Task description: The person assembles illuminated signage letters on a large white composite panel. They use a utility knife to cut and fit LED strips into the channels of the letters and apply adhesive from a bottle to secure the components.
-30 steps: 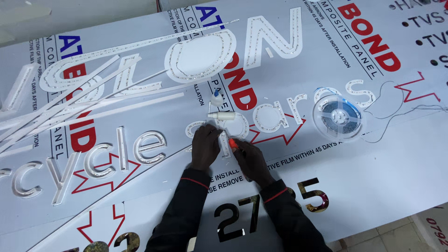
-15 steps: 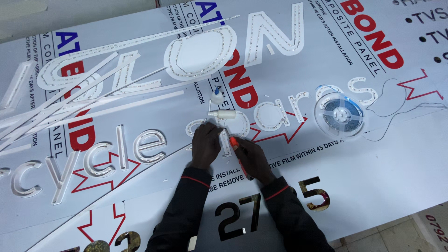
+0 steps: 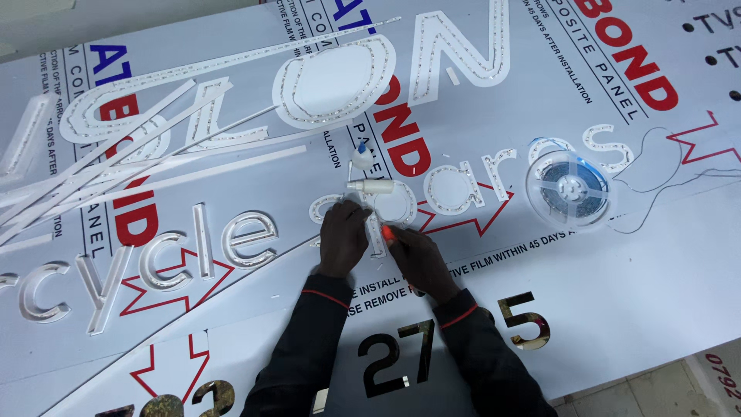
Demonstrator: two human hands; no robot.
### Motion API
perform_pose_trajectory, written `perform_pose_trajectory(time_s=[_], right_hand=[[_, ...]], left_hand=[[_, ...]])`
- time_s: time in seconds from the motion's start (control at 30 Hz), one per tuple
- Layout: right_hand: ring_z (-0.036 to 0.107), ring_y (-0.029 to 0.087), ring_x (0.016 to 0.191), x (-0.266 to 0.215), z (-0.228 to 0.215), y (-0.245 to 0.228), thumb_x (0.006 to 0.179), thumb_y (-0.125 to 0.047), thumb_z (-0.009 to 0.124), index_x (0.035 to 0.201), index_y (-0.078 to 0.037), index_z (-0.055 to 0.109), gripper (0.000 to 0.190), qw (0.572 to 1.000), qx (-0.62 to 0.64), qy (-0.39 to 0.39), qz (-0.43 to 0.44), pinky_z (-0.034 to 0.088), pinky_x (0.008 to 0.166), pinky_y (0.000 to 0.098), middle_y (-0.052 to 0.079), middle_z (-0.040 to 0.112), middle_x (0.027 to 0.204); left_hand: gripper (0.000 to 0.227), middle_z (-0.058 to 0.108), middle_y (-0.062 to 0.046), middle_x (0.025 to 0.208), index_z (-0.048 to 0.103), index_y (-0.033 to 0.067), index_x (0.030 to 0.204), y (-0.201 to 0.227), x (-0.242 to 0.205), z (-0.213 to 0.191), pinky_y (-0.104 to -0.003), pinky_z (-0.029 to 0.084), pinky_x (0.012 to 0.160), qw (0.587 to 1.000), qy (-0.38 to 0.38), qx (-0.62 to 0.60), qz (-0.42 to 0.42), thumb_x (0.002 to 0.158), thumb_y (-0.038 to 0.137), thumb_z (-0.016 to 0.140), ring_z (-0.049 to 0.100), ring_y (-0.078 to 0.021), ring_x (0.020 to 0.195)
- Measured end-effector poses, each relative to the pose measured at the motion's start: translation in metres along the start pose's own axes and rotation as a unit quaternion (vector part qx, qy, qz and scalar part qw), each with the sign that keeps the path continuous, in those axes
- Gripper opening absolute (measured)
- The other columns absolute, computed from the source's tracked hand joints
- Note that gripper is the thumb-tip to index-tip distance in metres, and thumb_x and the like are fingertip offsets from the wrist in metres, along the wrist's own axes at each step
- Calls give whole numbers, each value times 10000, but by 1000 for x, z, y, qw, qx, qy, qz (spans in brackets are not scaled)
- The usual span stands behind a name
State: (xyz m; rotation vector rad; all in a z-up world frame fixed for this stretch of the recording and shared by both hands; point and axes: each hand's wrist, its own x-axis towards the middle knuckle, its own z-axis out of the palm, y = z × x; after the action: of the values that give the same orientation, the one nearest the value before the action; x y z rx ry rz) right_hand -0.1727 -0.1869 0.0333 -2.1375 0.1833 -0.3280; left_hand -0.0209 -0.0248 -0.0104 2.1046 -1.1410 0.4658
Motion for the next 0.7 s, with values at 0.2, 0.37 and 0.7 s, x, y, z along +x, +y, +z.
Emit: perform_pose_trajectory(time_s=[0.2, 0.37, 0.7], right_hand=[[778, 266, 759, 3, 4, 11, 1201, -270, 606, 1454, -72, 745, 350, 997, 4, -36, 64, 602, 645, 349, 183, 804, 956], [720, 217, 675, 1, -3, 8, 1198, -292, 566, 1319, -62, 758, 323, 993, 80, -34, 75, 600, 642, 347, 107, 745, 798], [828, 308, 805, 5, 5, 17, 1176, -291, 642, 1356, -100, 787, 301, 999, -4, -9, 44, 668, 669, 366, 179, 818, 924]], left_hand=[[178, 681, -58, 969, 850, 135, 1087, 5, 3, -4, -427, 489, 739, 1000, 16, 10, -11, 1045, 62, 693, 686, -323, 889], [185, 685, -60, 999, 836, 138, 1127, 5, 6, -7, -433, 518, 766, 1000, 16, -4, -10, 1016, 54, 714, 695, -320, 919], [175, 699, -73, 1017, 822, 127, 1145, 8, 8, -7, -453, 542, 769, 1000, 14, 10, -13, 1069, 78, 672, 715, -344, 931]])
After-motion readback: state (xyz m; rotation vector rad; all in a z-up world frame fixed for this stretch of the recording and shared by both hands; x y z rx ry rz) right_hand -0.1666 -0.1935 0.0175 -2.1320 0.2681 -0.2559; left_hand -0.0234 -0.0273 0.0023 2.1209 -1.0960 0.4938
